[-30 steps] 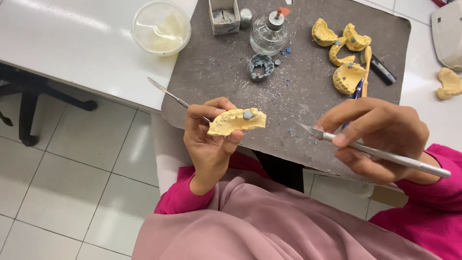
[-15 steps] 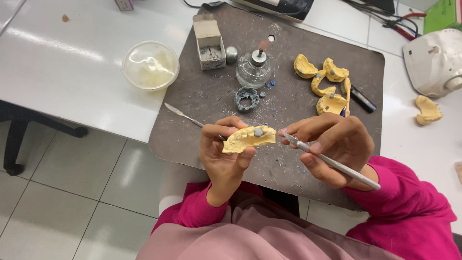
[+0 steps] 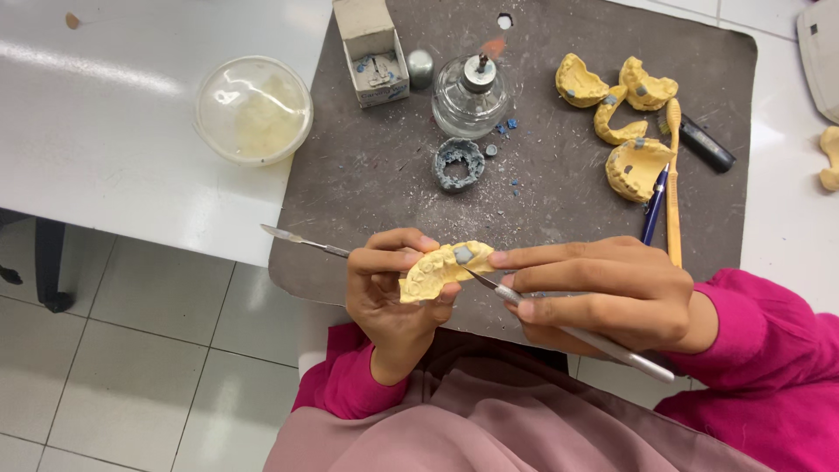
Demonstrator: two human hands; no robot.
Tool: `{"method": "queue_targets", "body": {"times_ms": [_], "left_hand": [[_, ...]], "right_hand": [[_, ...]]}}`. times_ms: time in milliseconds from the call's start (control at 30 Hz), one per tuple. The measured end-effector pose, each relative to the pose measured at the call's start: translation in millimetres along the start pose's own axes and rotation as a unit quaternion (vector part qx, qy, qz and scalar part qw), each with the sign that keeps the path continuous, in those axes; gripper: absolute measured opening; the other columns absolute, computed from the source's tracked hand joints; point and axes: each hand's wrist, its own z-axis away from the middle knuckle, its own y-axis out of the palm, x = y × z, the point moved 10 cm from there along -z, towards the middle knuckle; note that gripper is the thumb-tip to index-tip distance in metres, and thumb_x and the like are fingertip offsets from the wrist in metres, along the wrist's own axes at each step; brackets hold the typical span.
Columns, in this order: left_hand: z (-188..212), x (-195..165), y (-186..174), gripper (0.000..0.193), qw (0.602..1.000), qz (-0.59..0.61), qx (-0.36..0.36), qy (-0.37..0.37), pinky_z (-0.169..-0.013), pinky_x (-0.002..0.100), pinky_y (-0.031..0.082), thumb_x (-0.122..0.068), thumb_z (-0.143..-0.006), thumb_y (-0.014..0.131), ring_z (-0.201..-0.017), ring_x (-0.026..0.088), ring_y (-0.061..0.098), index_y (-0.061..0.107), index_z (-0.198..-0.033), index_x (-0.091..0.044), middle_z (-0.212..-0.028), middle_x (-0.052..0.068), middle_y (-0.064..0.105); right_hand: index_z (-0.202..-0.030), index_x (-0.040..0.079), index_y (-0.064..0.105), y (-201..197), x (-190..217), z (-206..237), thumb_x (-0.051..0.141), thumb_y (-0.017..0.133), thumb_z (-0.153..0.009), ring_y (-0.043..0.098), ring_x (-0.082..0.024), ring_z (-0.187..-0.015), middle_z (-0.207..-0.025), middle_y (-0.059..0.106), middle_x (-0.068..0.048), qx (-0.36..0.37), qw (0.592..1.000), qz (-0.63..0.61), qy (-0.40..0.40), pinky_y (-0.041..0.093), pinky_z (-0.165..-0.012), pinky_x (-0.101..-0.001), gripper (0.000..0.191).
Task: The person holds a dental stone model in one hand and a waxing instrument in the other, repeatedly touching the instrument tip to a small alcohol burner flame and sculpting blue wax on the model's teeth. They occasionally reposition the model, dip the instrument, and continue shaping the wax pattern at the bench.
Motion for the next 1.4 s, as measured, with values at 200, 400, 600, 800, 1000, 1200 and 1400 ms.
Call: {"method": "queue_targets", "body": {"times_ms": [200,400,600,800,1000,1200,1400], "left_hand": [[-9,1,0,0.046,0.999,-0.029,0.007,0.013,-0.089,0.025,0.06,-0.01,-0.093,0.086,-0.103,0.014,0.065,0.052,-0.122,-0.005,-0.126,0.017,0.061],[-9,12,-5,0.044,1.0,-0.004,0.006,-0.011,-0.09,0.026,0.062,-0.009,-0.093,0.085,-0.109,0.015,0.066,0.051,-0.122,-0.004,-0.126,0.017,0.06],[-11,20,-6,0.043,1.0,0.003,0.007,-0.022,-0.089,0.026,0.063,-0.007,-0.094,0.084,-0.108,0.017,0.068,0.052,-0.121,-0.003,-0.126,0.018,0.06],[-11,20,-7,0.043,1.0,-0.006,0.013,-0.009,-0.089,0.026,0.062,-0.007,-0.093,0.085,-0.102,0.014,0.067,0.052,-0.122,-0.004,-0.127,0.017,0.061],[-11,21,-8,0.044,1.0,0.0,0.014,-0.012,-0.089,0.026,0.062,-0.008,-0.093,0.085,-0.103,0.014,0.066,0.052,-0.122,-0.004,-0.127,0.017,0.06],[-11,21,-8,0.044,1.0,-0.01,0.015,-0.01,-0.089,0.026,0.062,-0.01,-0.093,0.085,-0.104,0.015,0.067,0.052,-0.122,-0.004,-0.127,0.017,0.061],[-11,22,-8,0.043,1.0,-0.009,0.012,-0.017,-0.091,0.027,0.062,-0.009,-0.094,0.085,-0.105,0.015,0.067,0.052,-0.122,-0.004,-0.127,0.017,0.06]], "right_hand": [[-0.103,0.005,0.069,4,-7,0,-0.001,0.084,-0.084,0.079,-0.034,-0.103,-0.1,0.073,-0.015,-0.018,0.999,0.028,0.021,0.067,-0.07,-0.0304,0.025],[-0.1,0.005,0.068,10,-17,2,0.002,0.084,-0.084,0.079,-0.034,-0.101,-0.098,0.073,-0.013,-0.017,0.999,0.03,0.037,0.066,-0.065,-0.029,0.024],[-0.102,0.004,0.069,15,-19,0,0.003,0.084,-0.084,0.078,-0.034,-0.102,-0.098,0.072,-0.013,0.011,0.998,0.06,0.036,0.066,-0.064,-0.0299,0.023],[-0.104,0.004,0.069,17,-22,-2,0.003,0.083,-0.086,0.078,-0.033,-0.104,-0.1,0.073,-0.013,0.021,0.997,0.064,0.042,0.066,-0.065,-0.0299,0.023],[-0.105,0.004,0.069,18,-23,-2,0.004,0.084,-0.087,0.077,-0.033,-0.106,-0.102,0.073,-0.013,0.031,0.997,0.067,0.036,0.066,-0.065,-0.0299,0.024],[-0.105,0.004,0.068,19,-23,-1,0.003,0.083,-0.088,0.076,-0.034,-0.108,-0.103,0.073,-0.012,0.037,0.997,0.061,0.035,0.067,-0.069,-0.0312,0.023],[-0.105,0.004,0.068,20,-23,-1,0.003,0.083,-0.088,0.076,-0.034,-0.108,-0.103,0.073,-0.013,0.035,0.997,0.062,0.035,0.067,-0.068,-0.0311,0.023]]}}
